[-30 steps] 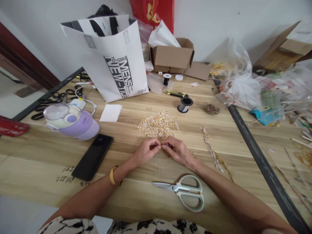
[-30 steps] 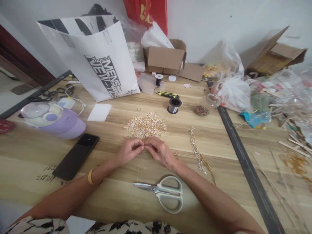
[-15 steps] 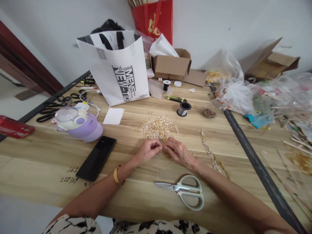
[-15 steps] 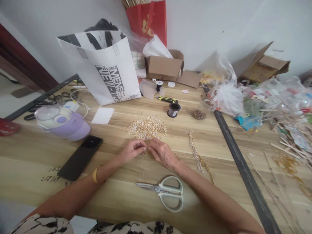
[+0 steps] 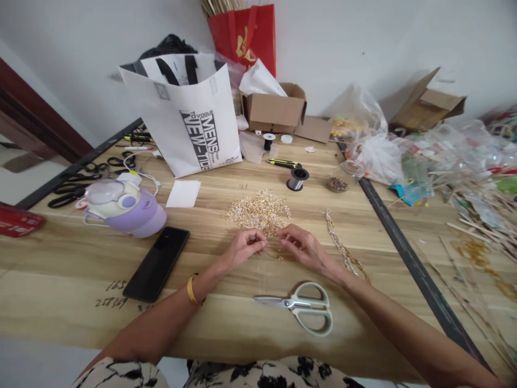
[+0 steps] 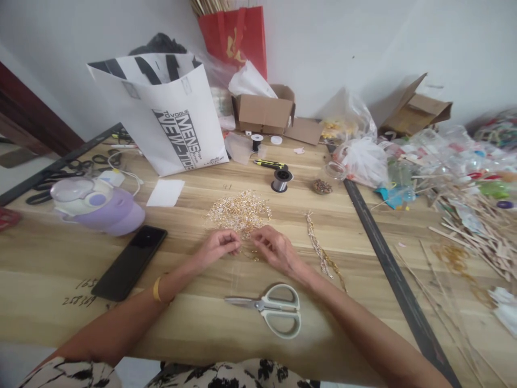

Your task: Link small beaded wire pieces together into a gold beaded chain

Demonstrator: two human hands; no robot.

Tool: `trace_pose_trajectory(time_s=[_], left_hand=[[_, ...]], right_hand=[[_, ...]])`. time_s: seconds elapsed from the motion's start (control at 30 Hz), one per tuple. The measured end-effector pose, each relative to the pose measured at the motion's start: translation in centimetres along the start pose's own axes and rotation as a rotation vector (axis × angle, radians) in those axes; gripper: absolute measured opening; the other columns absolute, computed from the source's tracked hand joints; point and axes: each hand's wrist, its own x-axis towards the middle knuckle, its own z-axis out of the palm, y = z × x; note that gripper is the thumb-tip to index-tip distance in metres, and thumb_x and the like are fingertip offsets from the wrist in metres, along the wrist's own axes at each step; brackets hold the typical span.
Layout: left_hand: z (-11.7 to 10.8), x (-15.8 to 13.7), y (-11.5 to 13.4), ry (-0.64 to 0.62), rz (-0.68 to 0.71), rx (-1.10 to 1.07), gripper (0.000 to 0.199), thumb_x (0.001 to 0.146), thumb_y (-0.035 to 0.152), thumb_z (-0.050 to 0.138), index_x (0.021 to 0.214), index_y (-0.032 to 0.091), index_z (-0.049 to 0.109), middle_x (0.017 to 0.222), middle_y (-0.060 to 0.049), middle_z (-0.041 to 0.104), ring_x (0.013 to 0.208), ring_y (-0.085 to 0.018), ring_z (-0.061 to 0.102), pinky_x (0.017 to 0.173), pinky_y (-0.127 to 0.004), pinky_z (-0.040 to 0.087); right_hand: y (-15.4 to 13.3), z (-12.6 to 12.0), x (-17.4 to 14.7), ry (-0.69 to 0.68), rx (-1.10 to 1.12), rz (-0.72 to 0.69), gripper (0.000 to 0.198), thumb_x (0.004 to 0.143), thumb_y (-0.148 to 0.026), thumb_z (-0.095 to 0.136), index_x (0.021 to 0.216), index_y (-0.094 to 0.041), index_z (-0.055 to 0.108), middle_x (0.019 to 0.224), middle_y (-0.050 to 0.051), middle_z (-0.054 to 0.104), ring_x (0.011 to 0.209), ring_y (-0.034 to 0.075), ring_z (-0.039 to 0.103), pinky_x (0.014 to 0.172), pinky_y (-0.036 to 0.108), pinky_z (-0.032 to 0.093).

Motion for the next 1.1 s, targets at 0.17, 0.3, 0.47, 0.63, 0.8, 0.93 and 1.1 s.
trace_pose_trajectory(time_s=[0.17,0.3,0.47,0.63,0.8,0.93,1.1], left_hand=[[0.0,-0.1,0.2,0.009,-0.011,-0.022,0.029,0.073,0.039,0.068,0.071,0.012,0.057,0.063,0.000,0.060,0.059,-0.009,0.056,0.059,-0.022,0.047],[0.0,-0.1,0.3,0.016,-0.039,-0.027,0.029,0.073,0.038,0.069,0.070,0.012,0.057,0.062,0.000,0.059,0.059,-0.009,0.056,0.060,-0.022,0.047],[0.0,-0.1,0.4,0.018,-0.043,-0.047,0.029,0.073,0.039,0.069,0.071,0.012,0.057,0.064,0.000,0.060,0.059,-0.009,0.055,0.060,-0.022,0.046],[0.1,-0.1,0.4,0.025,-0.060,-0.067,0.031,0.072,0.040,0.070,0.071,0.012,0.058,0.063,-0.001,0.061,0.059,-0.010,0.056,0.060,-0.022,0.046],[0.1,0.0,0.6,0.030,-0.068,-0.067,0.031,0.071,0.041,0.070,0.070,0.013,0.058,0.062,-0.001,0.061,0.059,-0.010,0.056,0.060,-0.022,0.046],[0.1,-0.1,0.8,0.038,-0.082,-0.084,0.029,0.071,0.040,0.070,0.071,0.013,0.059,0.062,-0.001,0.061,0.059,-0.010,0.056,0.061,-0.022,0.046],[0.2,-0.2,0.9,0.049,-0.084,-0.095,0.027,0.072,0.037,0.070,0.071,0.013,0.058,0.063,0.000,0.061,0.059,-0.010,0.055,0.061,-0.022,0.046]], right_hand=[[-1.3,-2.4,-4.2,0.097,-0.244,-0.016,0.046,0.091,-0.025,0.049,0.136,-0.027,0.039,0.131,0.013,0.045,0.067,0.011,0.062,0.060,0.028,0.053],[-2.4,-3.2,-7.7,0.148,-0.344,-0.095,0.046,0.090,-0.022,0.052,0.134,-0.028,0.042,0.115,0.011,0.056,0.061,0.012,0.059,0.057,0.030,0.051],[-4.0,-2.1,-10.1,-0.243,-0.421,-0.057,0.032,0.090,-0.023,0.054,0.122,-0.027,0.053,0.102,0.008,0.064,0.086,0.021,0.062,0.067,0.032,0.052],[-4.6,-0.4,-10.8,-0.391,-0.568,0.003,0.061,0.084,-0.011,0.053,0.140,-0.028,0.035,0.115,0.008,0.059,0.101,0.024,0.058,0.081,0.038,0.053],[-4.9,0.4,-10.6,-0.428,-0.615,0.064,0.064,0.077,-0.001,0.048,0.136,-0.026,0.041,0.107,0.009,0.058,0.095,0.024,0.058,0.080,0.040,0.052],[-5.3,-0.8,-10.4,-0.478,-0.406,0.166,0.062,0.074,-0.003,0.049,0.130,-0.028,0.048,0.108,0.007,0.057,0.094,0.023,0.058,0.079,0.039,0.052],[-4.6,-2.8,-10.7,-0.393,0.223,0.420,0.043,0.084,-0.023,0.057,0.126,-0.031,0.055,0.110,0.005,0.062,0.093,0.020,0.060,0.080,0.034,0.050]])
